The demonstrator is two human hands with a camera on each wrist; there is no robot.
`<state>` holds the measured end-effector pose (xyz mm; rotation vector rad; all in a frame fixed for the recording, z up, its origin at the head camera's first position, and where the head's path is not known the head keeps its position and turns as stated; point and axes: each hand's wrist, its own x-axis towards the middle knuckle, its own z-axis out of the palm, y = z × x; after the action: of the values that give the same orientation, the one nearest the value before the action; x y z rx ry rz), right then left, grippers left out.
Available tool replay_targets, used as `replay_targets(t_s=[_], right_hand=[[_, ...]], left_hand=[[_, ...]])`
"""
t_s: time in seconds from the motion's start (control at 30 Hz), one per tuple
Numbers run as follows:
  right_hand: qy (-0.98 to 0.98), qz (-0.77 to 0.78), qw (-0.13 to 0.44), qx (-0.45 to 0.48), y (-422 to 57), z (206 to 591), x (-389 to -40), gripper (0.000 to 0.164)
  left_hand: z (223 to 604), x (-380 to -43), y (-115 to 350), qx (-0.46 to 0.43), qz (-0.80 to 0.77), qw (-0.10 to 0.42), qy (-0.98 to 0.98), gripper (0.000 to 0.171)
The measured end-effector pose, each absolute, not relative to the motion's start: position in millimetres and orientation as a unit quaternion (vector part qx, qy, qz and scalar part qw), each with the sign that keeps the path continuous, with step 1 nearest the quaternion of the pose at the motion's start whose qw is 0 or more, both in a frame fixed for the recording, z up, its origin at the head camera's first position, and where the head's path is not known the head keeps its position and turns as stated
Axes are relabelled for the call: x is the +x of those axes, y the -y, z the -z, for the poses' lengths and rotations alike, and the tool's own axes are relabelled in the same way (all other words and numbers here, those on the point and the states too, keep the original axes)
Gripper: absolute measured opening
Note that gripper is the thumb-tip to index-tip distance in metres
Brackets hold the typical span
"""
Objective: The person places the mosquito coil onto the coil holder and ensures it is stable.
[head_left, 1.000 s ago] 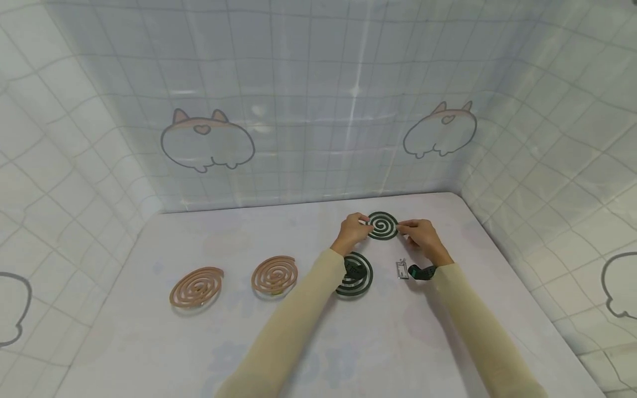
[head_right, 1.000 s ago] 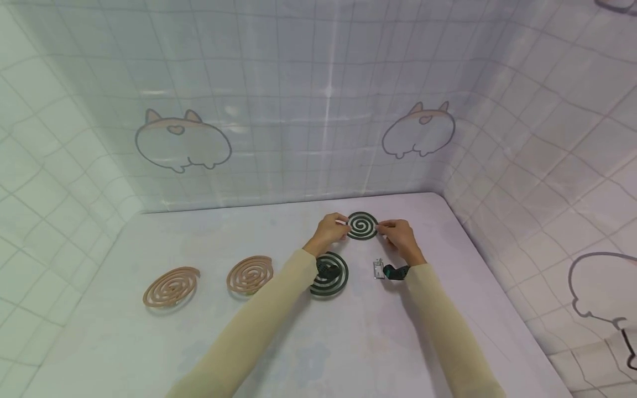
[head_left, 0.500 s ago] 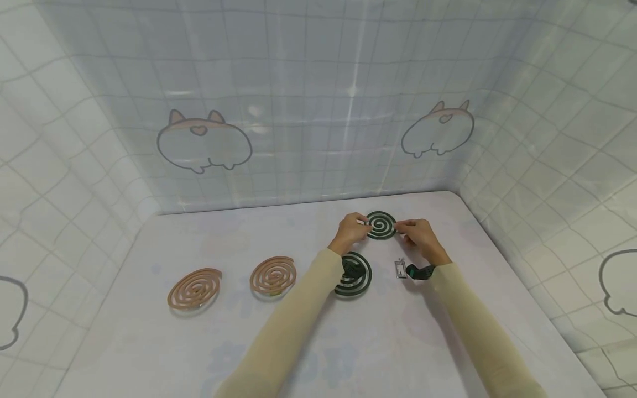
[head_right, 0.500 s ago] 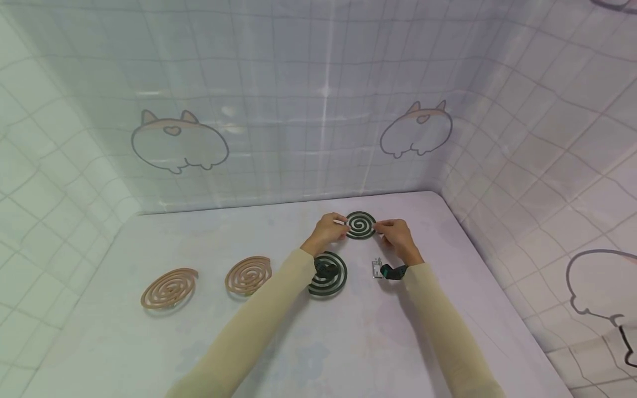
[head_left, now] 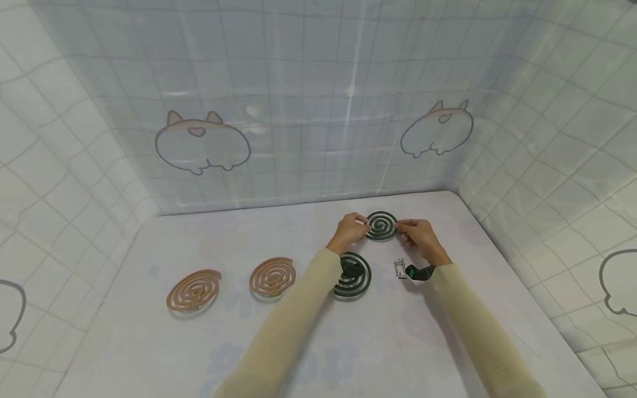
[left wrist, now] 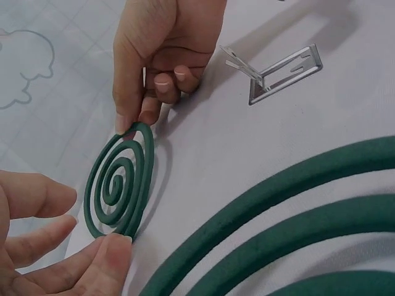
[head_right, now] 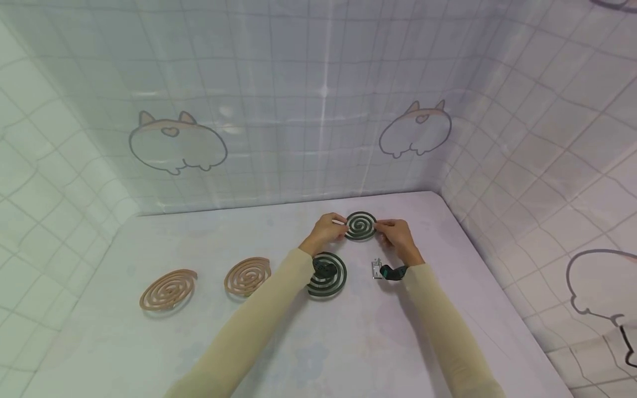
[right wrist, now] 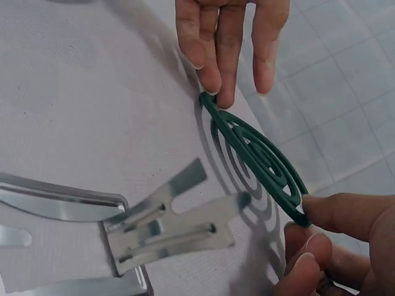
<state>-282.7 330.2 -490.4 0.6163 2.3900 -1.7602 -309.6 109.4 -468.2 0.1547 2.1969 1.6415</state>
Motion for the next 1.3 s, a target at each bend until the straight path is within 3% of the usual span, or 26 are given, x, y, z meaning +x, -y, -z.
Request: replay_targets(t_s=[0.5,0.8,1.3], right_hand=[[-0.774,0.612,0.021,0.158,-326,487,-272,0.042],[-0.782,0.608,0.014,0.136,-333,483,-263,0.052],[-0.794,0.598,0.011,0.108,-337,473,-245,0.06]], left_hand=[[465,-309,-101,0.062,-0.597,0.192,-0.776,0.033],[461,-307,-96,0.095,-0.586,0.186,-0.782,0.033],[455,-296,-100,0.118,-0.623,0.181,-0.752,0.02]])
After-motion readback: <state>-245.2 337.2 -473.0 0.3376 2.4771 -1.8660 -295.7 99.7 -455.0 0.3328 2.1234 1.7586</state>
